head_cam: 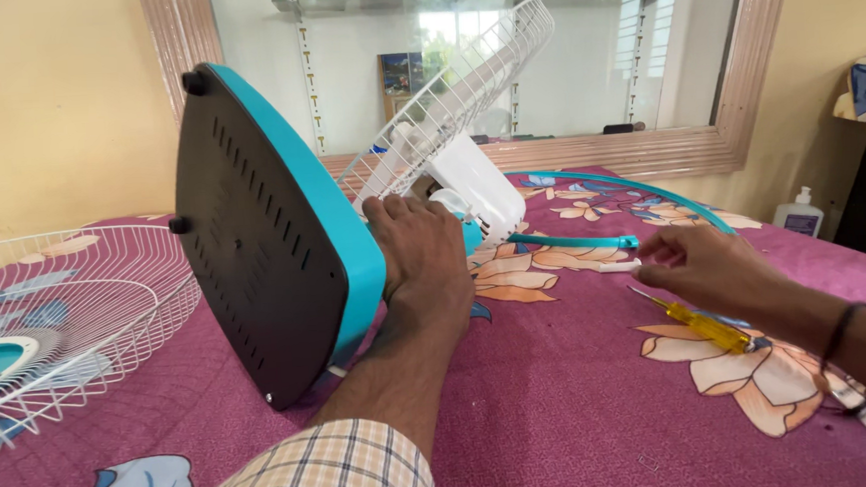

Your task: The person uses a screwdriver to remove screws from the back cover of a teal and white electric fan. They then detach the back cover and remove the oscillation rod from the motor housing.

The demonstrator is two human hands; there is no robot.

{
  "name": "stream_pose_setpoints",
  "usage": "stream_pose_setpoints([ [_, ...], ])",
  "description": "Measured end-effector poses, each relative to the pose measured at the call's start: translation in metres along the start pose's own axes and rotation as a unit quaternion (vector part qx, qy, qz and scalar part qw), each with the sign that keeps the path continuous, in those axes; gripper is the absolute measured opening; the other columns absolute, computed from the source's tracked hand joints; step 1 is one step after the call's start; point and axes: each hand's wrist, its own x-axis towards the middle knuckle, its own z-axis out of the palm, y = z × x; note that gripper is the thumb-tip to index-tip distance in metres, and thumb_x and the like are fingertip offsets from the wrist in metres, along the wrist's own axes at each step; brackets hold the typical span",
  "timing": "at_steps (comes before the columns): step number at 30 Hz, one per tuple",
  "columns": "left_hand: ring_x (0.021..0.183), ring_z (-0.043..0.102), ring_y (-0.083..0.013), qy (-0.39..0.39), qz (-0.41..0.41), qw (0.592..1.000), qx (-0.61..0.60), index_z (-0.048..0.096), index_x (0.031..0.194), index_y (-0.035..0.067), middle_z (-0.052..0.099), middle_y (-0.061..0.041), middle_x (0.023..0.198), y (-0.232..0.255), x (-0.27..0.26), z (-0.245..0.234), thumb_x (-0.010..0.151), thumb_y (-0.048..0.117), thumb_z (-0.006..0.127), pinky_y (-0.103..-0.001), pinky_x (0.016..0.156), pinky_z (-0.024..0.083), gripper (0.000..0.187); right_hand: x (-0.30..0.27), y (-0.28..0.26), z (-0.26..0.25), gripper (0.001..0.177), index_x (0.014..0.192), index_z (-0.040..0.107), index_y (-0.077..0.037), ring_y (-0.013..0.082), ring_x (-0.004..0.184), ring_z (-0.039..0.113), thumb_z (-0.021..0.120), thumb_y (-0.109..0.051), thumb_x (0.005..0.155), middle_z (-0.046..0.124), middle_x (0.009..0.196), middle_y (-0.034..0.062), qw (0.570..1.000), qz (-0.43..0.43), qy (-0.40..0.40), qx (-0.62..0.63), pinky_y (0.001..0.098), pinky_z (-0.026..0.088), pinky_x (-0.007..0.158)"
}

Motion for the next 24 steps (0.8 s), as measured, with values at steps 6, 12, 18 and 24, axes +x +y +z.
stream_pose_setpoints([
  [6,0.115,0.056,-0.0261,-0.029,0.009,0.999,0.035,0.064,0.128,0.006,0.065,-0.011,0.122,0.003,0.000,0.002,0.087,0.029,0.073,-0.045,0.098,0.031,0.048,0.035,0.015,0.028,0.063,0.146,0.053,-0.021,0.0251,0.108,0.070,0.073,-0.036,0.087,0.071,0.119,0.0123,0.997,-0.041,-0.065,-0.027,0.0410,0.057,0.096],
  [12,0.114,0.058,-0.0247,-0.025,0.004,0.999,0.031,0.060,0.133,0.004,0.065,-0.011,0.119,0.004,-0.001,0.000,0.086,0.027,0.075,-0.044,0.100,0.029,0.054,0.029,0.017,0.030,0.035,0.117,0.075,-0.014,0.0192,0.105,0.075,0.072,-0.033,0.088,0.080,0.109,0.0063,0.998,-0.048,-0.036,-0.013,0.0377,0.058,0.096],
  [18,0.111,0.060,-0.0235,-0.074,0.015,0.997,0.032,0.053,0.141,0.002,0.068,-0.011,0.114,0.001,0.001,-0.006,0.079,0.030,0.085,-0.042,0.099,0.029,0.075,0.009,-0.002,0.017,0.031,0.114,0.076,-0.017,0.0182,0.107,0.073,0.074,-0.037,0.090,0.076,0.109,0.0041,0.998,-0.028,-0.049,-0.027,0.0379,0.056,0.100],
  [24,0.113,0.062,-0.0215,-0.058,0.011,0.998,0.015,0.069,0.124,0.011,0.071,-0.006,0.111,-0.002,0.003,-0.002,0.075,0.025,0.089,-0.044,0.106,0.028,0.055,-0.002,-0.038,0.002,0.047,0.131,0.065,-0.012,0.0236,0.117,0.069,0.076,-0.033,0.090,0.072,0.123,0.0122,0.994,-0.097,0.027,-0.044,0.0410,0.054,0.104],
])
